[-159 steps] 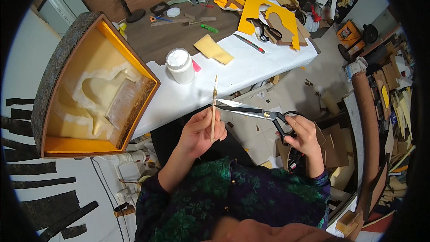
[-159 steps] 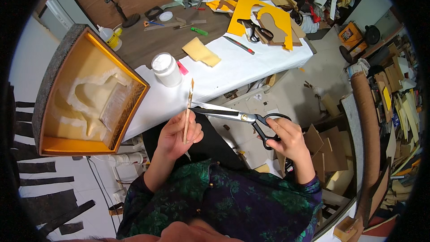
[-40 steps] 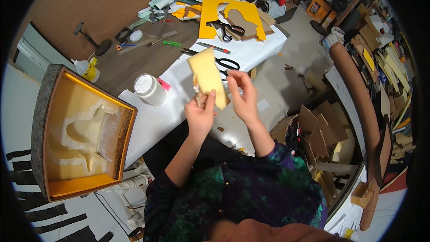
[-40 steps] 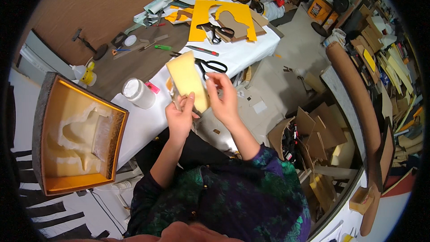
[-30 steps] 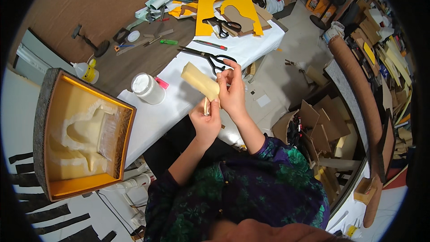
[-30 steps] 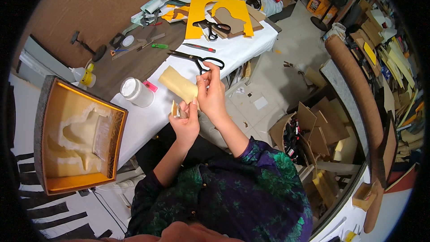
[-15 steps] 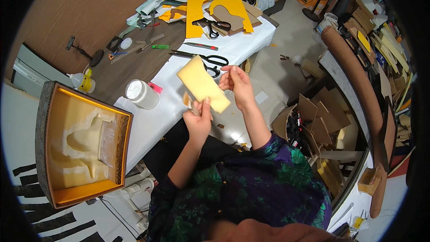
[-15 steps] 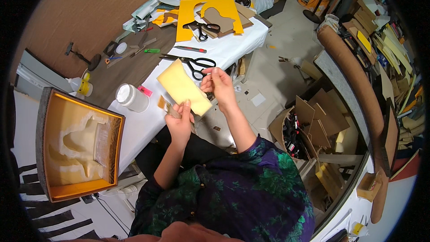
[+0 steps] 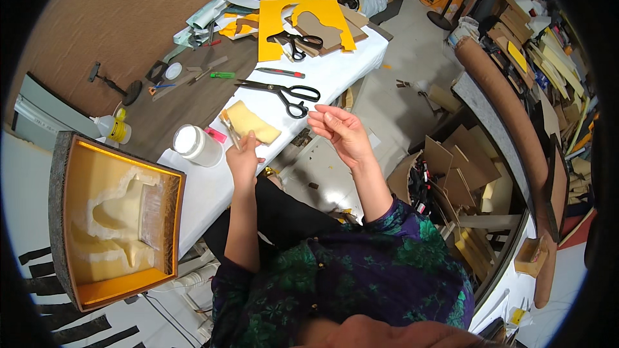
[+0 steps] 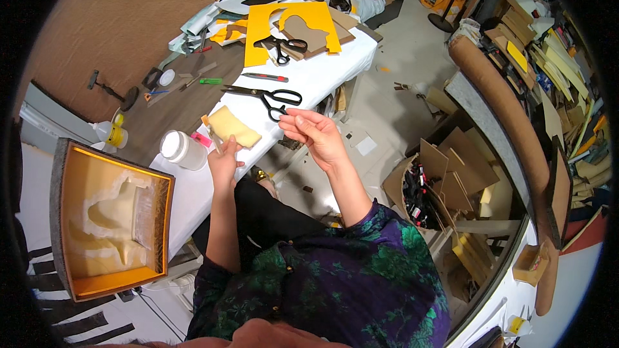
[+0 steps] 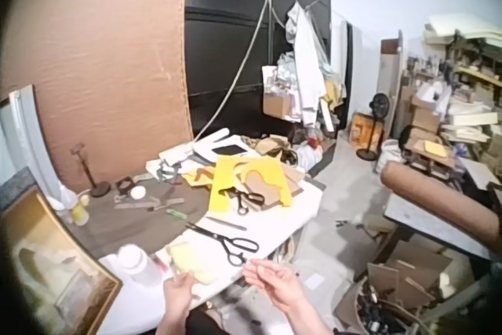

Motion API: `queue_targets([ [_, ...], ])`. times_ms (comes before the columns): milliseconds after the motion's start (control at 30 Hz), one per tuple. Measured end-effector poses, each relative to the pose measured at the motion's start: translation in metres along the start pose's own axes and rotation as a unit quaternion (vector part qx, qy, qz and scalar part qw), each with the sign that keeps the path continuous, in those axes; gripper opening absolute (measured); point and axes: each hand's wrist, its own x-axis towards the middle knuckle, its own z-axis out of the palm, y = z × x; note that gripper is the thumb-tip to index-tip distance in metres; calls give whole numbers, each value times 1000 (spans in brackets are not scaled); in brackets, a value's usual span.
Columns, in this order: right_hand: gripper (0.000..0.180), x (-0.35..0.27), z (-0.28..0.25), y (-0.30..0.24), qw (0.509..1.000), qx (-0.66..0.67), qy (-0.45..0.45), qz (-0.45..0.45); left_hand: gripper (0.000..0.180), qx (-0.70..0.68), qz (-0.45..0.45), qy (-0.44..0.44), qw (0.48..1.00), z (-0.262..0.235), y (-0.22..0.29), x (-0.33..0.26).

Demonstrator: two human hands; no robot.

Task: The person applies adhesive to the interior of a patterned lampshade frame using a brush and then places a yellow fabric cover over the frame. They smooth the fabric to fit the frame and adjust the edges.

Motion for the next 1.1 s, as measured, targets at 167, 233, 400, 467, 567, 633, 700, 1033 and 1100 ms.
queue_targets([
  [167, 19, -6, -12, 2, 987, -144, 51, -42, 40, 78, 44, 18, 996, -7, 9, -16],
  [233, 17, -9, -18, 2, 979, -182, 70, -50, 37, 71, 85, 38, 993, -8, 13, -30],
  [400, 16, -11, -46, 4, 967, -217, 105, -84, 30, 0, 138, 4, 990, -3, 16, -65],
  [467, 17, -17, -45, 0, 973, -204, 98, -52, 29, -24, 114, -36, 992, -3, 13, -78],
  [567, 18, -27, -28, -9, 982, -158, 100, -38, 27, -29, 86, -72, 993, 2, 16, -95],
  [633, 18, -30, -27, -10, 981, -162, 97, -33, 27, -24, 73, -86, 993, 5, 19, -105],
  [700, 19, -34, -39, -10, 974, -208, 88, -21, 26, -31, 75, -100, 992, 9, 20, -111],
  [1033, 14, -33, -60, 4, 979, -146, 81, -120, 25, -46, 93, -159, 982, 17, 14, -123],
  [1100, 16, -35, -55, 1, 979, -130, 74, -138, 25, -50, 98, -163, 981, 17, 14, -124],
])
